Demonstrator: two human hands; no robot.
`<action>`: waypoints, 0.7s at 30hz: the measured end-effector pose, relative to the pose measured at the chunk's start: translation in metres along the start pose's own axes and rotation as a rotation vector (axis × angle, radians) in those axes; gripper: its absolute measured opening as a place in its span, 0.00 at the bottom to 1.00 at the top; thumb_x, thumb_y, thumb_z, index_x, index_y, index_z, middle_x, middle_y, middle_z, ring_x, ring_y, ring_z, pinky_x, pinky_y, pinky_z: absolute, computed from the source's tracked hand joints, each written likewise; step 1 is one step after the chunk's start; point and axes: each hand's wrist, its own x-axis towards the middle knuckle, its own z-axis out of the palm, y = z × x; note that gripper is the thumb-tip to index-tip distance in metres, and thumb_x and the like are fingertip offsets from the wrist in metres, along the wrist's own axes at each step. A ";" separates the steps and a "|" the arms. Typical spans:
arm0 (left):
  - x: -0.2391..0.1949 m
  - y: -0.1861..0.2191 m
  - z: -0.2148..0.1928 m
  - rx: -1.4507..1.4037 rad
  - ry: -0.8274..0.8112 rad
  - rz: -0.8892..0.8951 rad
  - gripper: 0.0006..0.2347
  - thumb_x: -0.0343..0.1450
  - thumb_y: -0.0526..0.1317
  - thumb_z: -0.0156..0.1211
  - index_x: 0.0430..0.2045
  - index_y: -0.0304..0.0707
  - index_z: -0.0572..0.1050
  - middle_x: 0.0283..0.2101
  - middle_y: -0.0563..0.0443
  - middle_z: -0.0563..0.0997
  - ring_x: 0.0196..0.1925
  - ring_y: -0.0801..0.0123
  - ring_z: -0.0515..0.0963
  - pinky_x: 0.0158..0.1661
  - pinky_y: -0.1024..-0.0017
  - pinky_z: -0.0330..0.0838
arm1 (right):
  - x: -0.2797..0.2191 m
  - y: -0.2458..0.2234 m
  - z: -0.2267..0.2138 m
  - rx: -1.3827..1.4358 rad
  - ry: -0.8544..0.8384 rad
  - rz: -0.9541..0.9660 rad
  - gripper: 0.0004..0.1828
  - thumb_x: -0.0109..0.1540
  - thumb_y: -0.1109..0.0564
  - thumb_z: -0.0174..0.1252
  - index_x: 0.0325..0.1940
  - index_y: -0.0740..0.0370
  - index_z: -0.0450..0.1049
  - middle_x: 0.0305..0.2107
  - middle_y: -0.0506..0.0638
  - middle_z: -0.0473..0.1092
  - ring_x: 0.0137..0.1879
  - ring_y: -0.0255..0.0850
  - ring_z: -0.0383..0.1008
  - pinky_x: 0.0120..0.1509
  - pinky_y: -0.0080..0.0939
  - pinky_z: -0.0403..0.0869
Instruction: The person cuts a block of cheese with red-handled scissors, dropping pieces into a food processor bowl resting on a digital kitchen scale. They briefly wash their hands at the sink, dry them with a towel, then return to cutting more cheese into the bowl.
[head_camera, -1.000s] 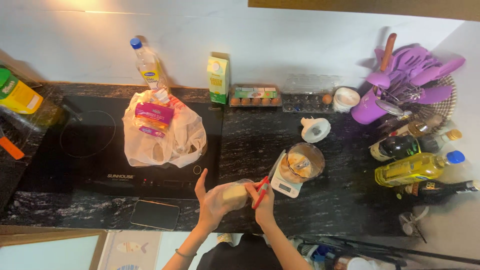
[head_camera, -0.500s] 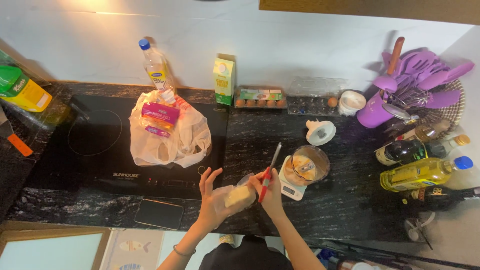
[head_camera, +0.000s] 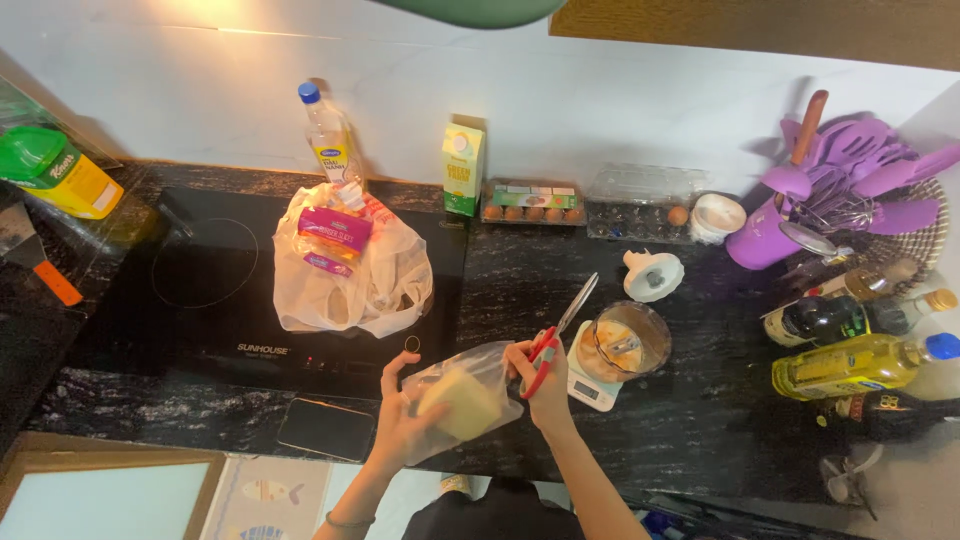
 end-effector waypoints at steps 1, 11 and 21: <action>-0.004 -0.009 -0.003 -0.141 -0.007 -0.130 0.11 0.58 0.39 0.73 0.30 0.33 0.85 0.67 0.51 0.57 0.67 0.58 0.63 0.61 0.56 0.64 | 0.000 0.002 0.000 -0.006 0.005 0.011 0.14 0.63 0.66 0.59 0.36 0.58 0.59 0.27 0.53 0.73 0.28 0.36 0.69 0.32 0.34 0.67; -0.036 -0.081 -0.033 -0.677 0.169 -0.473 0.14 0.72 0.40 0.58 0.36 0.21 0.82 0.67 0.54 0.63 0.59 0.69 0.74 0.51 0.65 0.73 | 0.026 0.021 -0.043 -0.190 0.102 -0.007 0.08 0.67 0.63 0.61 0.36 0.66 0.69 0.25 0.49 0.70 0.24 0.32 0.61 0.26 0.32 0.57; -0.009 -0.063 -0.077 -0.852 0.469 -0.378 0.16 0.77 0.41 0.54 0.54 0.27 0.74 0.58 0.43 0.76 0.60 0.63 0.76 0.59 0.64 0.73 | 0.023 0.159 -0.112 -0.697 0.154 0.033 0.23 0.71 0.47 0.60 0.33 0.71 0.72 0.20 0.62 0.75 0.29 0.48 0.79 0.37 0.47 0.74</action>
